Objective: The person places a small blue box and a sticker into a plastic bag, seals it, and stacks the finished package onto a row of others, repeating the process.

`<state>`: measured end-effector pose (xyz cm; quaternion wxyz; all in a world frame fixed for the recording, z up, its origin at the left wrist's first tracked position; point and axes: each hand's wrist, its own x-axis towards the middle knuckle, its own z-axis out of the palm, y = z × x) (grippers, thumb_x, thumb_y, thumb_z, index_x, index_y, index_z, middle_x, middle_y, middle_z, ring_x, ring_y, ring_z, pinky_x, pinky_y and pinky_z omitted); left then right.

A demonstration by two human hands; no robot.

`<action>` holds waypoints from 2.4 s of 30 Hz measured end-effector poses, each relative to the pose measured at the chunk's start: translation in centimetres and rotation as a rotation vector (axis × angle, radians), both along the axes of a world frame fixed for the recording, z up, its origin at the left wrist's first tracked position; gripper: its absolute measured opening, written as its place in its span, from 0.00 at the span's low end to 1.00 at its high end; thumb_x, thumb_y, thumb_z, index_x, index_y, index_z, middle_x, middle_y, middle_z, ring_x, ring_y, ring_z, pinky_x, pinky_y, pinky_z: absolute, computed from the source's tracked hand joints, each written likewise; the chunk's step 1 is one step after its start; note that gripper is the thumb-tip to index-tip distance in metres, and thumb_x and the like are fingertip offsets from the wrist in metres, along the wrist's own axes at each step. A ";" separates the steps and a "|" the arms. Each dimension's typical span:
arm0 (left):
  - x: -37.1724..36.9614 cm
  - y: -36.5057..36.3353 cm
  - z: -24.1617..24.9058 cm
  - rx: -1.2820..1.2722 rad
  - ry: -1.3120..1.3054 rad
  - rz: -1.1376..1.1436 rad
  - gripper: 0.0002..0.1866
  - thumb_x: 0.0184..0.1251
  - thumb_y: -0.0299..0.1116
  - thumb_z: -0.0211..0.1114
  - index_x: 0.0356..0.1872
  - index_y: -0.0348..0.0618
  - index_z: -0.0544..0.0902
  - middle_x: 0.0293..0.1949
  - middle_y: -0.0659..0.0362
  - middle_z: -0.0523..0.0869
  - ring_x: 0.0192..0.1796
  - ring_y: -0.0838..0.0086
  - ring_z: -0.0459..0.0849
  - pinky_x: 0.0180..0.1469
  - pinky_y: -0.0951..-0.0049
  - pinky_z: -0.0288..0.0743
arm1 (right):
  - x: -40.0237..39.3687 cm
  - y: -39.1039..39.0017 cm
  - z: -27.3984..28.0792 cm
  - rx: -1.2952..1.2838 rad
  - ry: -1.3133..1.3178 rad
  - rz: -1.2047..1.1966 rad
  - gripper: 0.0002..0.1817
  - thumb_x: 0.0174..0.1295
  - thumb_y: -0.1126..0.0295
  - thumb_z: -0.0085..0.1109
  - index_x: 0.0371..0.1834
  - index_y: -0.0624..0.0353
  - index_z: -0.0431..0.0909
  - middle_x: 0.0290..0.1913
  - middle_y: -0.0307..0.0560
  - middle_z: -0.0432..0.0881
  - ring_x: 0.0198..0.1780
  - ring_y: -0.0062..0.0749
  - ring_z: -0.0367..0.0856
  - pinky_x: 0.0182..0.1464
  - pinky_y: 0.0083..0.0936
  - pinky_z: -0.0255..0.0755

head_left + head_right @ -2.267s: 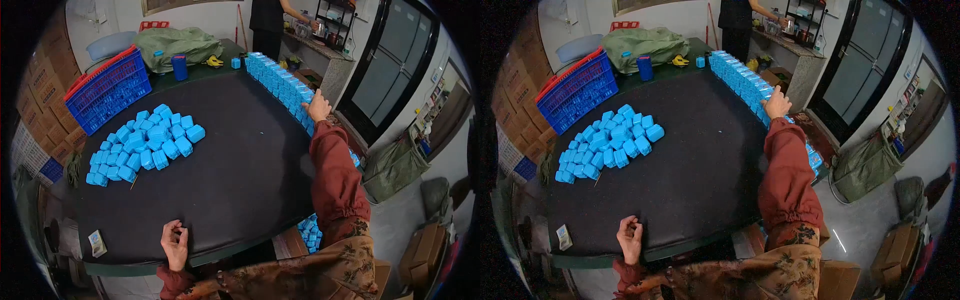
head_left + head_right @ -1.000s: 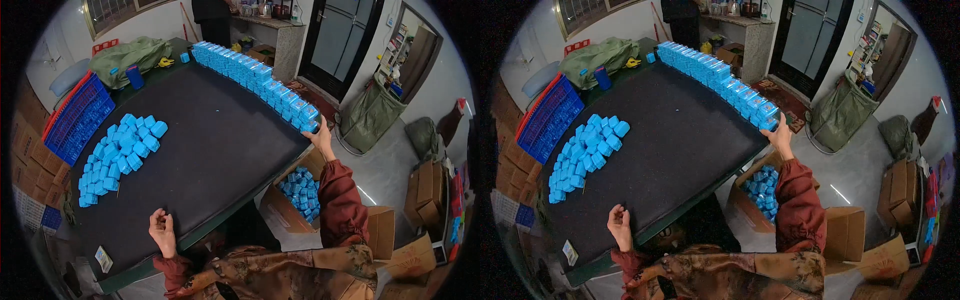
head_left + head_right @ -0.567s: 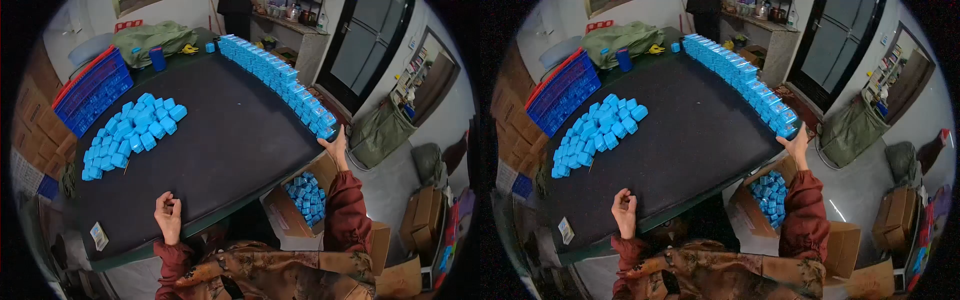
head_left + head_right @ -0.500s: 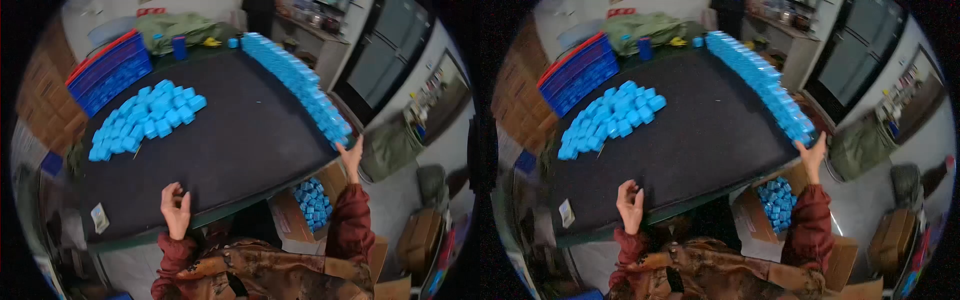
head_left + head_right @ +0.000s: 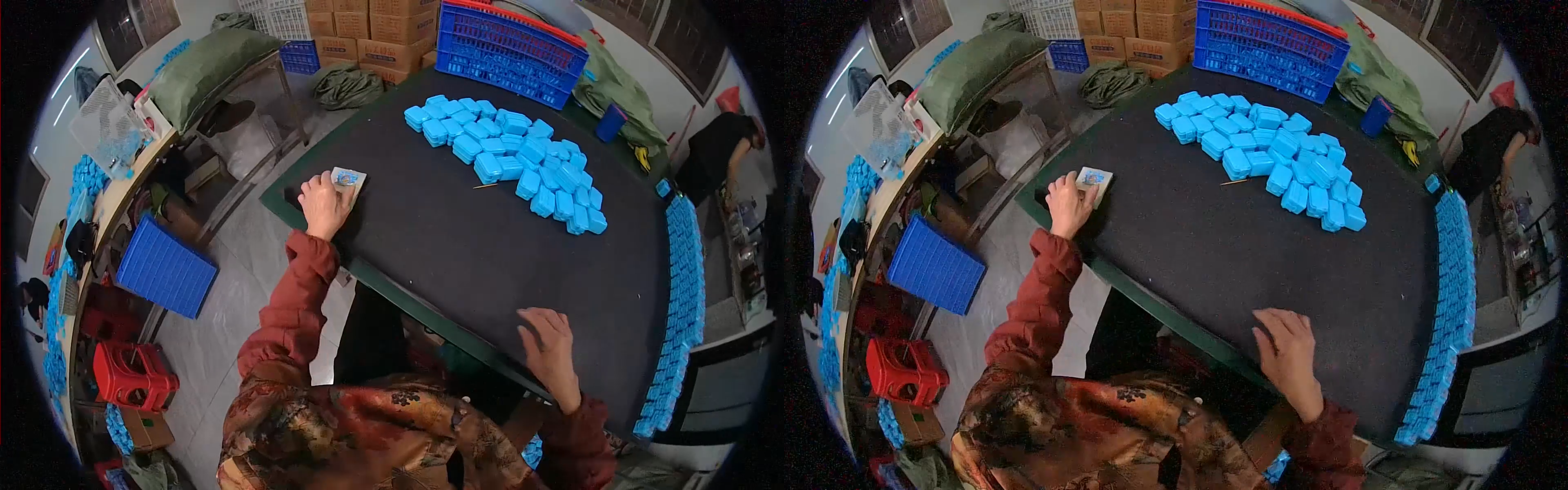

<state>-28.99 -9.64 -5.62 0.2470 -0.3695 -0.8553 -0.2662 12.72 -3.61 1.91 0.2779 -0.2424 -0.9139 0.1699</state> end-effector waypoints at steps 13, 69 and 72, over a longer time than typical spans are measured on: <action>7.1 -2.1 1.0 -0.093 -0.229 -0.672 0.43 0.33 0.33 0.70 0.59 0.33 0.66 0.48 0.45 0.76 0.47 0.53 0.73 0.48 0.61 0.67 | -17.7 2.7 -5.6 -0.236 0.237 -0.025 0.15 0.58 0.73 0.58 0.48 0.66 0.75 0.39 0.51 0.75 0.36 0.38 0.78 0.39 0.27 0.72; 12.2 -2.2 0.0 -0.066 -0.175 -0.588 0.41 0.32 0.44 0.75 0.52 0.35 0.70 0.38 0.55 0.80 0.44 0.63 0.72 0.46 0.61 0.57 | -16.0 5.3 -7.1 -0.777 0.357 0.087 0.13 0.52 0.72 0.63 0.17 0.65 0.70 0.15 0.33 0.67 0.21 0.10 0.62 0.20 0.20 0.55; 9.9 -3.5 -0.1 -0.027 -0.122 -0.481 0.38 0.31 0.44 0.76 0.49 0.36 0.73 0.41 0.56 0.80 0.42 0.61 0.73 0.44 0.62 0.58 | -9.4 10.7 -2.9 -0.744 0.470 -0.228 0.13 0.56 0.71 0.61 0.17 0.60 0.72 0.18 0.27 0.68 0.21 0.08 0.60 0.21 0.15 0.50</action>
